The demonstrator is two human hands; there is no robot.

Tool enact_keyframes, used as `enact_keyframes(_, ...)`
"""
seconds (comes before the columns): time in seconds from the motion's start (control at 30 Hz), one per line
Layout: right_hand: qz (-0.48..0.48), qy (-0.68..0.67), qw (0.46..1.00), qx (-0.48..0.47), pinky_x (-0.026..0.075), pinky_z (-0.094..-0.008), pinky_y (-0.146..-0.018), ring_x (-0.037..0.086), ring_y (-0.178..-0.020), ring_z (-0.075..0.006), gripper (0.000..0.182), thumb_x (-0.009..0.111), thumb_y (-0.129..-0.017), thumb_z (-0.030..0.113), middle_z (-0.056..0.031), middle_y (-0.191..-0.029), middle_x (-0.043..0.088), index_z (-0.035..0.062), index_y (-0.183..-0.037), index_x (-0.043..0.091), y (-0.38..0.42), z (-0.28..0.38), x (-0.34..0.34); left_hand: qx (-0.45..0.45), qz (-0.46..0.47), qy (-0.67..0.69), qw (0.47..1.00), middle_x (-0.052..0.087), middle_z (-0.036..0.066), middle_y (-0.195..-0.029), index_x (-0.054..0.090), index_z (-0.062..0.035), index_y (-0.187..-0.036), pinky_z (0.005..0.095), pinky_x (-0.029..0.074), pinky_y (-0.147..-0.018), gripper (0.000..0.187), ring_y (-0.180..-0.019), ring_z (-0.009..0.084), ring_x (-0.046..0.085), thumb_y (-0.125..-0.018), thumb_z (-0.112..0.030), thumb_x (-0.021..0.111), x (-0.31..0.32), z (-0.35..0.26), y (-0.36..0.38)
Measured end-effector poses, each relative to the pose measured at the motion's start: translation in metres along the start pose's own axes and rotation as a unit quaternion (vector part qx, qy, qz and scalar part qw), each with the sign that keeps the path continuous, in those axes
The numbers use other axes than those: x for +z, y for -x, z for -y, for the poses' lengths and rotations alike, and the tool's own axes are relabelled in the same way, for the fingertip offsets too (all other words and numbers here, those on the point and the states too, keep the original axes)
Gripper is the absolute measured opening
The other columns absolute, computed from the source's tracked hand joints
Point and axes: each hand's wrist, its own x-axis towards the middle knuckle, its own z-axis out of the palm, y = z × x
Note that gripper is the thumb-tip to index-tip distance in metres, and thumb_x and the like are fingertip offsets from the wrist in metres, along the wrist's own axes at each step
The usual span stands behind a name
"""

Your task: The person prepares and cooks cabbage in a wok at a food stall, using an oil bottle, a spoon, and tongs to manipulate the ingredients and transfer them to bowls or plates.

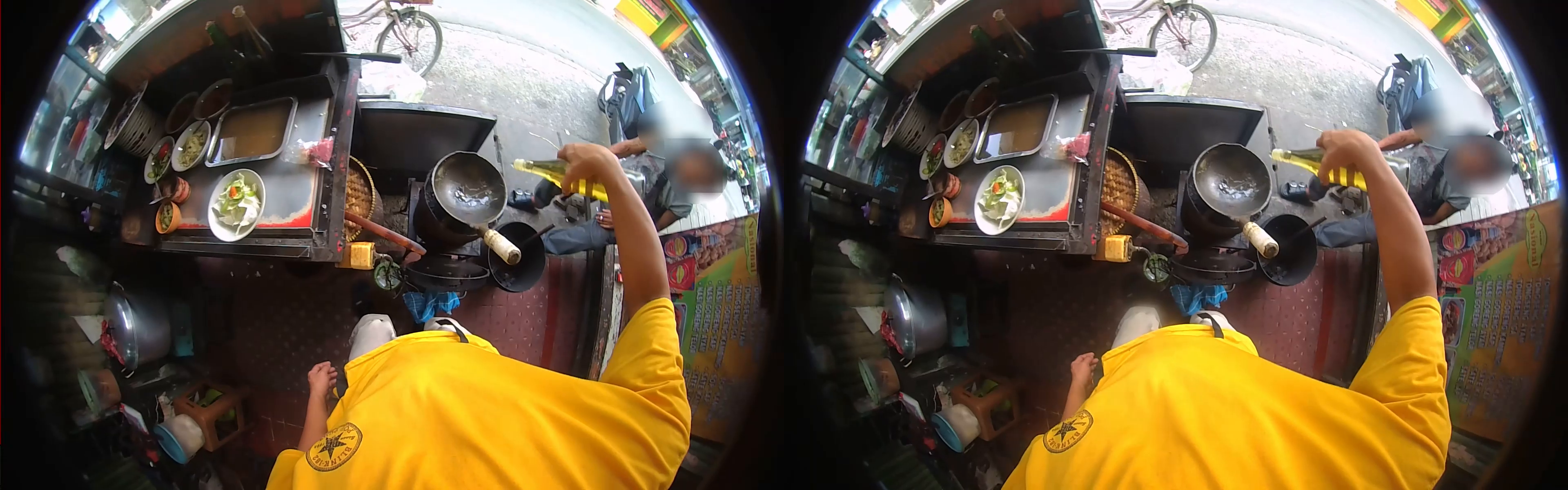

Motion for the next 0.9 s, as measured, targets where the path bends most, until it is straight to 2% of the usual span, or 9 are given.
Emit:
enact_keyframes(0.07, -0.006, 0.095, 0.995, 0.003, 0.057, -0.0381, -0.053, 0.070, -0.066, -0.0293, 0.060, 0.081, -0.058, 0.013, -0.0202, -0.084, 0.069, -0.0051, -0.111, 0.059, -0.011, -0.002, 0.004, 0.010, 0.017, 0.012, 1.000, 0.064, 0.004, -0.081, 0.063, -0.0050, -0.104, 0.0235, 0.046, -0.052, 0.017, -0.065, 0.0106, 0.058, -0.091, -0.014, 0.057, 0.000, -0.004, -0.006)
enact_keyframes(0.13, 0.014, 0.091, 0.995, 0.032, 0.057, -0.0381, -0.057, 0.070, -0.071, -0.0283, 0.060, 0.081, -0.058, 0.013, -0.0194, -0.085, 0.070, -0.0044, -0.110, 0.059, -0.022, -0.011, 0.008, 0.014, 0.019, 0.002, 1.000, 0.063, 0.004, -0.082, 0.063, -0.0051, -0.104, 0.0233, 0.046, -0.052, 0.017, -0.065, 0.0109, 0.059, -0.091, -0.014, 0.057, 0.004, -0.018, -0.006)
enact_keyframes(0.23, 0.006, 0.004, 1.000, 0.016, 0.055, -0.0381, -0.067, 0.069, -0.076, -0.0289, 0.062, 0.082, -0.054, 0.025, -0.0183, -0.087, 0.070, -0.0021, -0.106, 0.064, 0.001, -0.005, 0.002, 0.003, 0.012, 0.001, 1.000, 0.064, 0.004, -0.083, 0.063, -0.0054, -0.105, 0.0231, 0.047, -0.055, 0.017, -0.068, 0.0119, 0.060, -0.092, -0.014, 0.056, -0.001, -0.019, -0.002)
enact_keyframes(0.4, 0.003, 0.067, 0.998, -0.012, 0.056, -0.0373, -0.063, 0.069, -0.071, -0.0279, 0.063, 0.080, -0.053, 0.023, -0.0199, -0.089, 0.069, -0.0035, -0.107, 0.062, -0.018, -0.015, 0.013, 0.015, 0.026, -0.013, 0.999, 0.065, 0.004, -0.086, 0.063, -0.0057, -0.106, 0.0238, 0.049, -0.058, 0.018, -0.070, 0.0126, 0.062, -0.092, -0.015, 0.055, -0.008, -0.009, -0.020)
enact_keyframes(0.47, -0.038, 0.078, 0.996, -0.030, 0.056, -0.0367, -0.061, 0.069, -0.070, -0.0277, 0.064, 0.080, -0.054, 0.022, -0.0203, -0.089, 0.068, -0.0040, -0.110, 0.061, -0.002, -0.005, 0.015, 0.010, 0.038, -0.013, 0.999, 0.065, 0.005, -0.086, 0.063, -0.0056, -0.106, 0.0240, 0.049, -0.059, 0.019, -0.070, 0.0129, 0.062, -0.092, -0.015, 0.055, -0.007, -0.002, -0.019)
enact_keyframes(0.53, -0.032, 0.048, 0.998, -0.009, 0.057, -0.0354, -0.059, 0.070, -0.070, -0.0271, 0.066, 0.080, -0.056, 0.020, -0.0201, -0.090, 0.068, -0.0043, -0.113, 0.058, 0.009, -0.001, 0.017, 0.015, 0.035, -0.024, 0.999, 0.065, 0.005, -0.086, 0.063, -0.0053, -0.106, 0.0245, 0.050, -0.060, 0.019, -0.071, 0.0135, 0.062, -0.092, -0.015, 0.056, -0.008, -0.004, -0.020)
enact_keyframes(0.6, -0.033, 0.049, 0.998, -0.038, 0.058, -0.0352, -0.057, 0.070, -0.069, -0.0280, 0.065, 0.080, -0.059, 0.017, -0.0202, -0.091, 0.068, -0.0045, -0.115, 0.057, 0.006, -0.004, 0.014, 0.014, 0.030, -0.021, 0.999, 0.065, 0.005, -0.086, 0.063, -0.0052, -0.106, 0.0248, 0.051, -0.059, 0.019, -0.071, 0.0136, 0.063, -0.092, -0.015, 0.056, -0.009, -0.005, -0.021)
enact_keyframes(0.73, -0.013, 0.015, 0.999, -0.038, 0.058, -0.0359, -0.058, 0.069, -0.069, -0.0263, 0.064, 0.082, -0.057, 0.014, -0.0158, -0.088, 0.067, -0.0035, -0.114, 0.058, -0.002, -0.019, 0.015, -0.014, 0.018, -0.051, 0.998, 0.065, 0.005, -0.086, 0.063, -0.0050, -0.105, 0.0261, 0.052, -0.059, 0.018, -0.072, 0.0138, 0.063, -0.091, -0.015, 0.057, -0.005, -0.026, 0.005)
enact_keyframes(0.9, -0.042, 0.009, 0.998, -0.043, 0.058, -0.0359, -0.056, 0.069, -0.070, -0.0248, 0.067, 0.082, -0.057, 0.014, -0.0146, -0.086, 0.067, -0.0030, -0.116, 0.057, 0.006, -0.025, 0.014, -0.008, 0.010, -0.054, 0.998, 0.065, 0.005, -0.088, 0.064, -0.0054, -0.105, 0.0276, 0.053, -0.062, 0.019, -0.074, 0.0144, 0.064, -0.091, -0.018, 0.058, -0.003, -0.020, 0.004)
